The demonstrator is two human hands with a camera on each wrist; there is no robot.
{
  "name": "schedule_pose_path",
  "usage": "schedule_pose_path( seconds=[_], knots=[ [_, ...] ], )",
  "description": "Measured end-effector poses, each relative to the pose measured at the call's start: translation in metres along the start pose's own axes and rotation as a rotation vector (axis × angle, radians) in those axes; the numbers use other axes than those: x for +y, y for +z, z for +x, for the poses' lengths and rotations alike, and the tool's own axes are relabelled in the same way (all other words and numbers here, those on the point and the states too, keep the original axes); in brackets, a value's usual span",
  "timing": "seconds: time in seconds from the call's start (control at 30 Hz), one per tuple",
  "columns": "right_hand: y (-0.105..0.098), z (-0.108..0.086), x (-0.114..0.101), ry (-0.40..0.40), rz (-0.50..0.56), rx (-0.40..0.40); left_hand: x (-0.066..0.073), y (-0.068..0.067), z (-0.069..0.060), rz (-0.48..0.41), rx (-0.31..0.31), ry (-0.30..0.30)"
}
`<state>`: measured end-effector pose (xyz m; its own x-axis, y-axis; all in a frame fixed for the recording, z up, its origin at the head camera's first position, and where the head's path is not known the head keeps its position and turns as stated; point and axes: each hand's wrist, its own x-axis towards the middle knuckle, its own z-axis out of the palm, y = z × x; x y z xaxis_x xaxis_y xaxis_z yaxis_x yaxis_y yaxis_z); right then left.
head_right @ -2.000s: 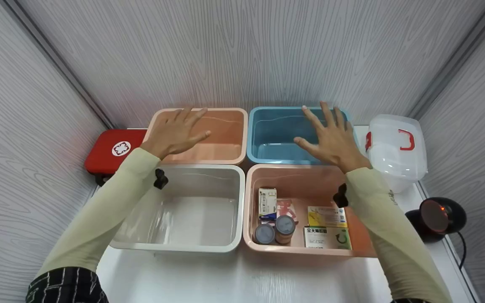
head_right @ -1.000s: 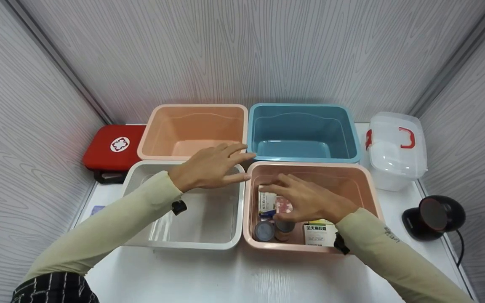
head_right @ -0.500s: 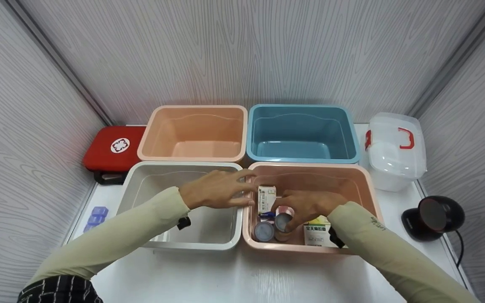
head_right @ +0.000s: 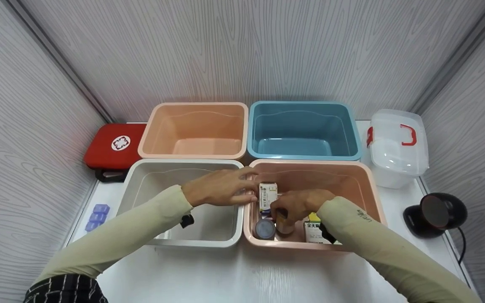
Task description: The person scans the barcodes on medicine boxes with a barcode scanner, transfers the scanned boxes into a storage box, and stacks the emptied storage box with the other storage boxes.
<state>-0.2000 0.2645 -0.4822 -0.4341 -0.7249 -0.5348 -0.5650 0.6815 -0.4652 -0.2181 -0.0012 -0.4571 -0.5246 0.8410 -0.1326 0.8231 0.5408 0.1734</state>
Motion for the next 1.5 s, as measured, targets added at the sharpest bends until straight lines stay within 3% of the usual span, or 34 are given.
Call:
schedule_pose_path(
  seconds=[0.2,0.4,0.53,0.67,1.0,1.1,1.23,1.5],
  knots=[
    [-0.005,-0.013,0.007,0.017,0.039,0.051,0.0,0.0,0.001,0.001,0.009,0.014],
    [-0.011,-0.029,0.012,0.161,0.088,0.116,-0.002,0.001,0.001,0.005,0.015,0.004],
    [-0.011,-0.028,0.016,0.211,0.093,0.119,-0.003,0.001,0.001,-0.001,0.008,-0.005],
    [-0.01,-0.021,0.017,0.281,0.089,0.083,-0.003,0.0,0.0,-0.011,0.003,0.001],
    [-0.001,-0.012,0.011,0.442,-0.099,-0.08,-0.002,-0.001,0.001,-0.003,-0.019,-0.012],
    [-0.006,-0.017,0.01,0.41,-0.118,-0.095,-0.001,0.001,0.002,-0.006,-0.017,-0.001],
    [-0.021,-0.031,0.01,0.273,-0.078,0.042,-0.002,0.001,0.001,-0.004,0.002,0.001],
    [-0.036,-0.074,0.025,0.016,0.356,0.398,-0.005,0.003,0.0,-0.022,0.0,-0.008]
  ],
)
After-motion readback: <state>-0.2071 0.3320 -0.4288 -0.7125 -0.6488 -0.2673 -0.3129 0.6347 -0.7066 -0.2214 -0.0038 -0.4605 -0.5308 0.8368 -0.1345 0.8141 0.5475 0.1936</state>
